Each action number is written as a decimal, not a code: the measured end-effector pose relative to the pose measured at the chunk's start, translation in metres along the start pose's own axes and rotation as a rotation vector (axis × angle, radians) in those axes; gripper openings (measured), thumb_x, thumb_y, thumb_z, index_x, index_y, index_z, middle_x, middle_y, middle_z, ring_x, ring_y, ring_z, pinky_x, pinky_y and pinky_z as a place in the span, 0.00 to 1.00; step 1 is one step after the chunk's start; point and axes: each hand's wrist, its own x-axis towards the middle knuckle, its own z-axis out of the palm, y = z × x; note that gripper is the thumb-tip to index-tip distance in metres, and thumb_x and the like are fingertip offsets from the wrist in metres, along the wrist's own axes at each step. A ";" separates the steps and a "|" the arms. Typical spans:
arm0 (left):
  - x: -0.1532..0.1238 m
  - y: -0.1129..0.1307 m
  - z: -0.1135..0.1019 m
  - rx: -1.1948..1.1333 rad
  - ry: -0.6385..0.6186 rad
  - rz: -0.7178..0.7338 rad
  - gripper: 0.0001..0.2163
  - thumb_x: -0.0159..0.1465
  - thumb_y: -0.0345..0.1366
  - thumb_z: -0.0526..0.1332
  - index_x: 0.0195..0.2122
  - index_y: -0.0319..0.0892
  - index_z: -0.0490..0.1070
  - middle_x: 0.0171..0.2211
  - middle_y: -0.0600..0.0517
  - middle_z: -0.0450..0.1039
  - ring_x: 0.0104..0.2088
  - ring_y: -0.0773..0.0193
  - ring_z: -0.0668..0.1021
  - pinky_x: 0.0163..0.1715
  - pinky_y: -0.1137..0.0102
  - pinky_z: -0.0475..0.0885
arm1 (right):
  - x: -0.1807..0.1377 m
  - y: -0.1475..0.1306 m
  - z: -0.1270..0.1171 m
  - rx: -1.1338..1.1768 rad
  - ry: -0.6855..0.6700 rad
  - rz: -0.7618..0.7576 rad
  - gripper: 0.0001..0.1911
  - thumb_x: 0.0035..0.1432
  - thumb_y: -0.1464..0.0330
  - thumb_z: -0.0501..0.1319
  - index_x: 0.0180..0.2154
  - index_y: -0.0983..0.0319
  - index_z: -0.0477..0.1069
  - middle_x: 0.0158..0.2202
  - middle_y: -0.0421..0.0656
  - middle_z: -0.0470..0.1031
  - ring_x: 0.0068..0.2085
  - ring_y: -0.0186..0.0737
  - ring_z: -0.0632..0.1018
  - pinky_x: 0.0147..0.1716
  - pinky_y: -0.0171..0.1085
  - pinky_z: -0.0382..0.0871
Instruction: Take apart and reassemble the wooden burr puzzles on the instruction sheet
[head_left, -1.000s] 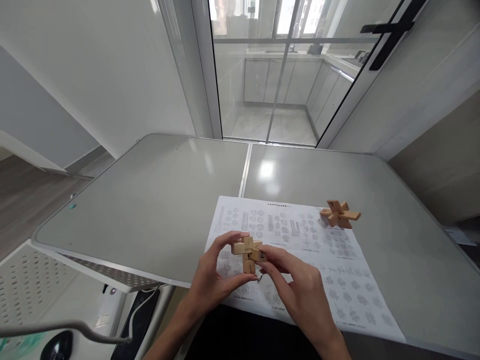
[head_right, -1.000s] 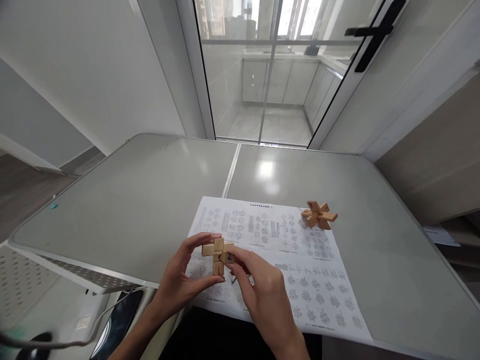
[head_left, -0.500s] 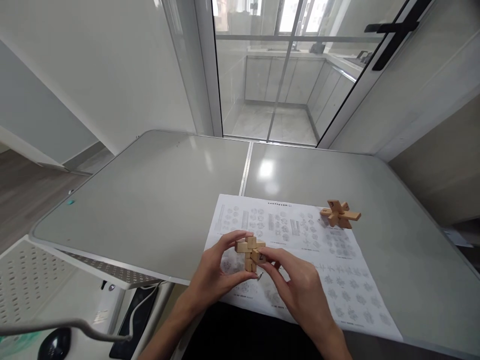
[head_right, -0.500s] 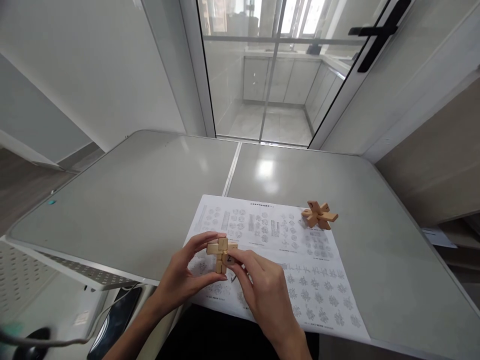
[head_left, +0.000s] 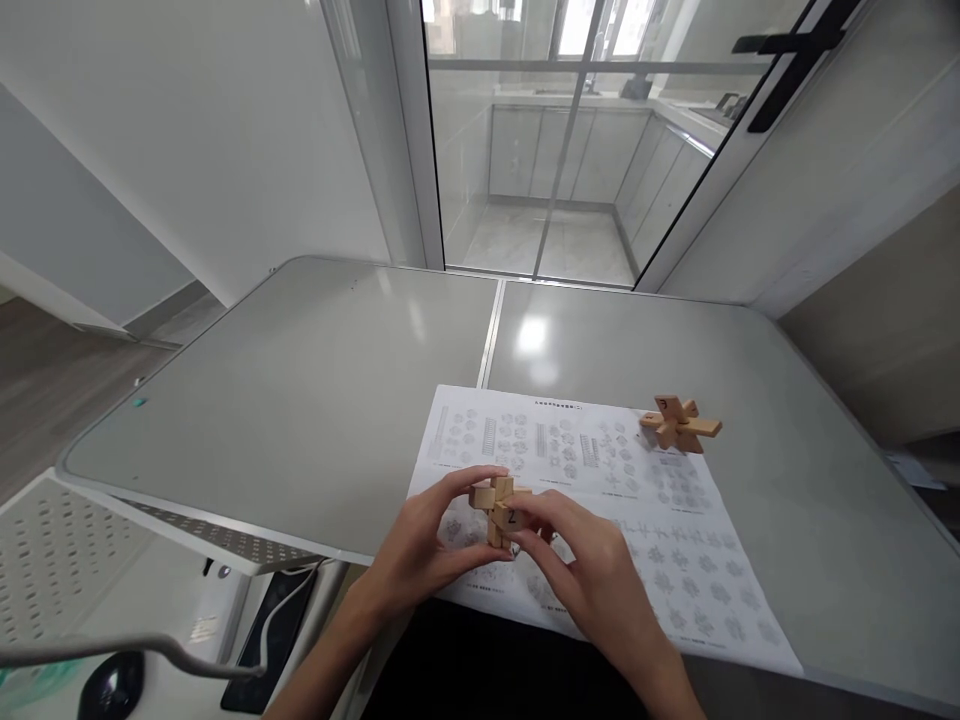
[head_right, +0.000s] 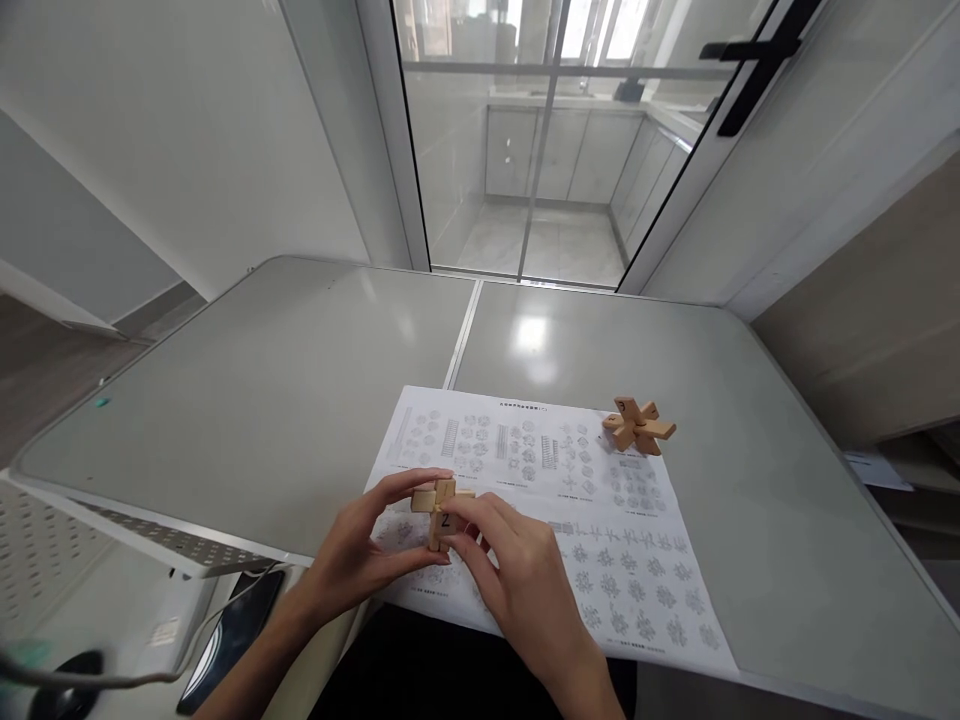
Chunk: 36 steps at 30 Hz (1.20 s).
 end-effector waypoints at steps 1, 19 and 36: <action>-0.001 -0.001 0.000 -0.003 0.011 0.001 0.32 0.61 0.40 0.76 0.64 0.56 0.68 0.60 0.51 0.78 0.58 0.54 0.81 0.61 0.59 0.75 | 0.000 0.000 0.000 0.021 -0.006 0.016 0.11 0.74 0.69 0.60 0.55 0.54 0.74 0.40 0.41 0.81 0.36 0.39 0.81 0.35 0.37 0.76; -0.009 -0.008 -0.005 -0.430 0.014 -0.022 0.40 0.51 0.35 0.82 0.64 0.57 0.69 0.60 0.46 0.77 0.58 0.49 0.81 0.63 0.56 0.75 | 0.007 0.002 0.003 -0.059 -0.033 0.009 0.09 0.75 0.65 0.57 0.38 0.58 0.68 0.31 0.38 0.70 0.28 0.35 0.72 0.28 0.35 0.65; -0.009 0.012 0.005 -0.249 0.058 0.222 0.35 0.56 0.35 0.80 0.63 0.60 0.69 0.61 0.50 0.77 0.60 0.52 0.80 0.64 0.57 0.75 | -0.004 -0.005 0.013 0.484 -0.098 0.374 0.30 0.75 0.49 0.49 0.23 0.57 0.56 0.16 0.35 0.60 0.19 0.32 0.62 0.21 0.34 0.58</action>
